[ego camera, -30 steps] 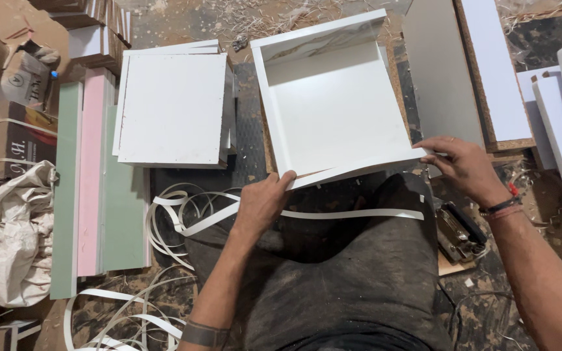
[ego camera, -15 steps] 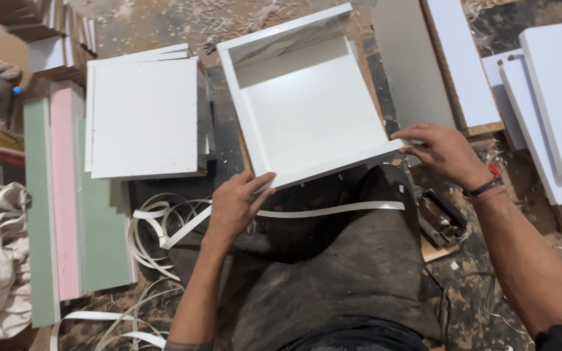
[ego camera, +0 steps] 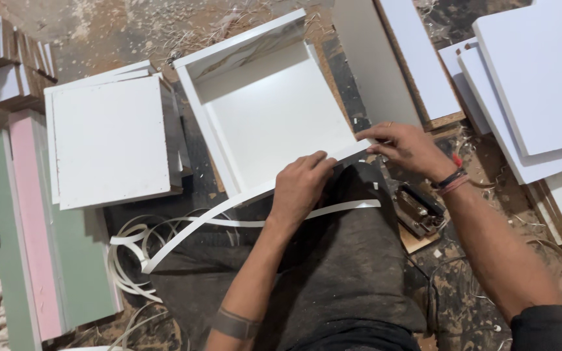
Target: The person sits on the floor and applies white edge banding tape to the front edges of white drawer boxes. They hold a tape strip against a drawer edge and press it with a hand-held iron, then set the finished drawer aside and pick up the next one, repeating the process.
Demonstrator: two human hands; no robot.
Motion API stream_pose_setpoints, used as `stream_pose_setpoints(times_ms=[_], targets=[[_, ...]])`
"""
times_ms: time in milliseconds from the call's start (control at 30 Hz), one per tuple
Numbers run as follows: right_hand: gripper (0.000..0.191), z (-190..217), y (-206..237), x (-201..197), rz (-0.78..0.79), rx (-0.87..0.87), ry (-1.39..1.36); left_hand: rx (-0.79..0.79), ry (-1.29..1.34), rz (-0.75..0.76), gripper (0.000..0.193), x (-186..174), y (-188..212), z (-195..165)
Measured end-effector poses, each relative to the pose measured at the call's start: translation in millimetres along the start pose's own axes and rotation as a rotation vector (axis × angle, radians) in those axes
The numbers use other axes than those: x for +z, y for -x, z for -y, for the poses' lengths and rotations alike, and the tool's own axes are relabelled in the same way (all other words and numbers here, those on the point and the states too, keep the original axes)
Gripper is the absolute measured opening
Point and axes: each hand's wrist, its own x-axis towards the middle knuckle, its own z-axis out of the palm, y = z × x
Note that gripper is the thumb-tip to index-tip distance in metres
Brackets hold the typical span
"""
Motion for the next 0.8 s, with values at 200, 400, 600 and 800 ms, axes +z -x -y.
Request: stream_pose_setpoints(times_ms=[200, 400, 600, 800], targets=[[0.033, -55, 45, 6, -0.235, 0.292, -0.358, -0.023, 0.085, -0.115, 0.01, 8, -5, 2], [0.04, -113, 103, 42, -0.166, 0.549, 0.289, -0.029, 0.099, -0.077, 0.01, 7, -6, 5], [0.05, -131, 108, 67, 0.093, 0.737, 0.206, -0.077, 0.132, -0.037, 0.01, 6, -7, 6], [0.062, -114, 101, 57, 0.169, 0.753, 0.188, -0.085, 0.162, -0.048, 0.01, -3, -6, 5]])
